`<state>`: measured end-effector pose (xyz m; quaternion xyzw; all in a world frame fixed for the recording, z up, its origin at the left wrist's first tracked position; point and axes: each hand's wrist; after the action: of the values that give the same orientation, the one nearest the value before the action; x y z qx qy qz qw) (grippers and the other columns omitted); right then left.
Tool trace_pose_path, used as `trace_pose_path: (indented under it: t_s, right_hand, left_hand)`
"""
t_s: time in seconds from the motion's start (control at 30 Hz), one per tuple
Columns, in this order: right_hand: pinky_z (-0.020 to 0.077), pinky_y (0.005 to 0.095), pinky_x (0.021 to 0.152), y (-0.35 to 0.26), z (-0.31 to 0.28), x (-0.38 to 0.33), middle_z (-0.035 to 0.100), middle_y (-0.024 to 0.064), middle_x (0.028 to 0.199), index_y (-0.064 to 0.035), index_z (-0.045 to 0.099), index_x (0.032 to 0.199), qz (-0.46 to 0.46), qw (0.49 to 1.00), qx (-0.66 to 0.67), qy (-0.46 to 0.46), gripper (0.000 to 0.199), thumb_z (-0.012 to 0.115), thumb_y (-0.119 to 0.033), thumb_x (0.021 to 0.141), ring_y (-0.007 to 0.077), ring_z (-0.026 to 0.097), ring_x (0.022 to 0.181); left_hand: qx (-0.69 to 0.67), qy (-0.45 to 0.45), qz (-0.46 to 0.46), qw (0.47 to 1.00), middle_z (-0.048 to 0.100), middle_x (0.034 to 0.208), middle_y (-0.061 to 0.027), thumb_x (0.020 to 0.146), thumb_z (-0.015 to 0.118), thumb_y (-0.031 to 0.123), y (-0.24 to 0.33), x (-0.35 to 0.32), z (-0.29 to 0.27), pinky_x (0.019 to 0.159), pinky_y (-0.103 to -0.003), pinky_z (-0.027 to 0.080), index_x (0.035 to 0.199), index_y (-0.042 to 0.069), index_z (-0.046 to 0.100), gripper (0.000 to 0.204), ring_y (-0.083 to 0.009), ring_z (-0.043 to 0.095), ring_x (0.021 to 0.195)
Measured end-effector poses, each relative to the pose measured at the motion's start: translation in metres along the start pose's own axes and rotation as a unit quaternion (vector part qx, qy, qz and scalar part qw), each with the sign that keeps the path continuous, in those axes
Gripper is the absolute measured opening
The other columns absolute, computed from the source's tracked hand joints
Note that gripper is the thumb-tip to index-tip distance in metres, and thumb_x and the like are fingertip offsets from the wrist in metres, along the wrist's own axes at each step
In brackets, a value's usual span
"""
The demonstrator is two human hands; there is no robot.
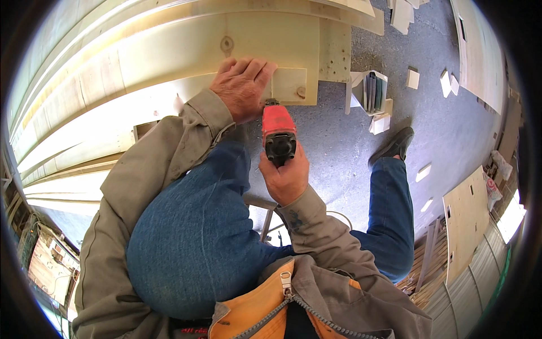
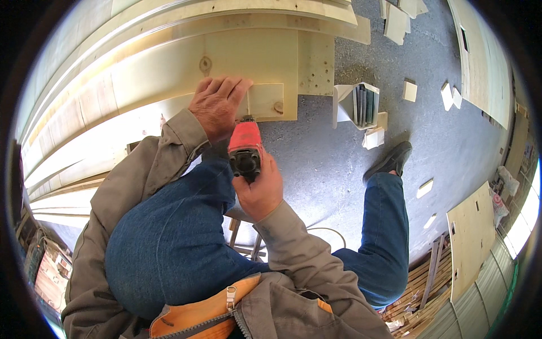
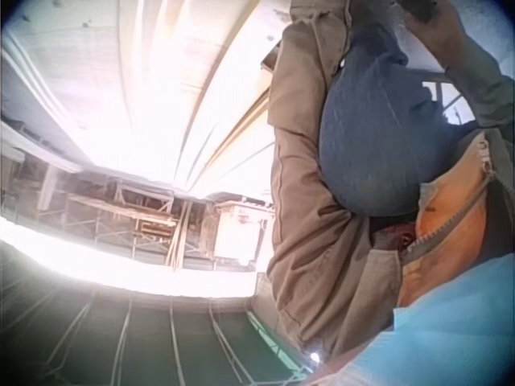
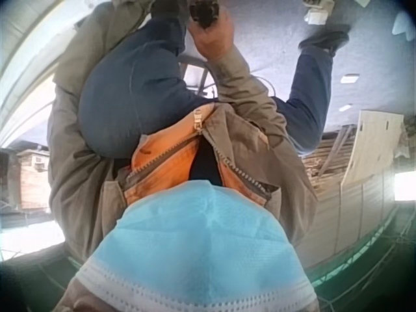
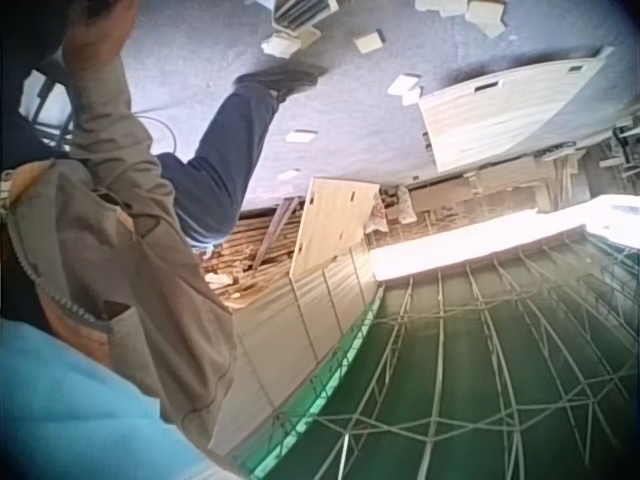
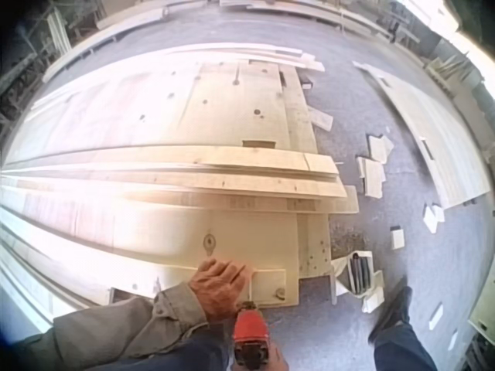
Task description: The person assembles a curved wooden structure by placing small rectangular wooden blocks onto a larger curved wooden piece. They use a red nail gun to secure the blocks in place, repeating the process for multiple blocks.
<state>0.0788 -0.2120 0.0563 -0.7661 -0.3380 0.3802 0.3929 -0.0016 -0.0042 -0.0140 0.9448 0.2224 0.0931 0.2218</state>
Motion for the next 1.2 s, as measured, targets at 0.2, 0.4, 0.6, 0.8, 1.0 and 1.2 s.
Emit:
trace_pose_path:
  t_s: [0.2, 0.4, 0.6, 0.8, 1.0, 1.2]
  right_hand:
    - [0.0524, 0.0482, 0.098, 0.006, 0.003, -0.002, 0.065, 0.0226, 0.122, -0.0035, 0.059, 0.137, 0.033, 0.999, 0.028, -0.026, 0.055, 0.071, -0.009, 0.084, 0.0439, 0.064, 0.113]
    - [0.0535, 0.0472, 0.091, 0.003, 0.002, 0.001, 0.066, 0.0209, 0.114, -0.004, 0.062, 0.126, 0.045, 0.997, 0.06, -0.026, 0.041, 0.071, -0.011, 0.086, 0.0434, 0.065, 0.103]
    - [0.0539, 0.0464, 0.089, -0.002, 0.001, 0.001, 0.066, 0.0199, 0.113, -0.0034, 0.063, 0.123, 0.049, 0.998, 0.045, -0.022, 0.037, 0.072, -0.011, 0.087, 0.0418, 0.066, 0.101]
    - [0.0543, 0.0425, 0.094, 0.002, -0.002, -0.005, 0.068, 0.0182, 0.117, -0.0034, 0.063, 0.128, 0.07, 0.993, 0.09, -0.013, 0.042, 0.075, -0.008, 0.088, 0.0363, 0.069, 0.106]
    - [0.0551, 0.0394, 0.092, 0.006, -0.013, -0.018, 0.069, 0.016, 0.116, -0.0026, 0.063, 0.128, 0.093, 0.985, 0.147, -0.018, 0.043, 0.076, -0.004, 0.087, 0.0329, 0.07, 0.104]
    - [0.0553, 0.0386, 0.091, 0.004, -0.018, -0.014, 0.069, 0.0156, 0.114, -0.0013, 0.065, 0.124, 0.075, 0.993, 0.091, -0.023, 0.038, 0.075, -0.004, 0.088, 0.0304, 0.07, 0.102]
  left_hand:
    - [-0.002, -0.005, -0.005, 1.0, 0.06, 0.138, -0.0109, 0.079, 0.081, 0.032, 0.0, 0.0, -0.002, 0.114, -0.045, 0.038, 0.146, 0.008, 0.055, 0.076, -0.0298, 0.057, 0.131]
    - [0.029, 0.022, 0.017, 0.999, 0.062, 0.133, -0.0084, 0.08, 0.081, 0.052, -0.002, 0.002, 0.001, 0.108, -0.046, 0.041, 0.141, 0.006, 0.06, 0.078, -0.0259, 0.058, 0.126]
    - [0.034, 0.025, 0.017, 0.999, 0.062, 0.132, -0.008, 0.079, 0.082, 0.05, -0.002, 0.002, 0.001, 0.106, -0.045, 0.041, 0.139, 0.006, 0.061, 0.077, -0.0254, 0.058, 0.125]
    - [0.003, -0.015, -0.005, 1.0, 0.059, 0.139, -0.0109, 0.079, 0.084, 0.041, 0.0, 0.002, -0.003, 0.114, -0.046, 0.039, 0.146, 0.008, 0.055, 0.08, -0.0295, 0.056, 0.131]
    - [0.0, -0.013, -0.008, 1.0, 0.058, 0.14, -0.0101, 0.079, 0.086, 0.044, 0.0, 0.001, -0.004, 0.113, -0.046, 0.039, 0.147, 0.01, 0.054, 0.083, -0.0292, 0.056, 0.131]
    - [0.004, -0.015, -0.007, 1.0, 0.059, 0.138, -0.0098, 0.078, 0.087, 0.042, 0.0, 0.002, -0.005, 0.113, -0.046, 0.039, 0.146, 0.01, 0.054, 0.081, -0.0288, 0.056, 0.131]
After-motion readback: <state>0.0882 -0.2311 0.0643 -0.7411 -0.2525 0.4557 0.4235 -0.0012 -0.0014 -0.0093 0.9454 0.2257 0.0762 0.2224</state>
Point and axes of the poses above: each hand's wrist, its own x-axis towards the middle knuckle, its own z-axis out of the palm, y = z × x
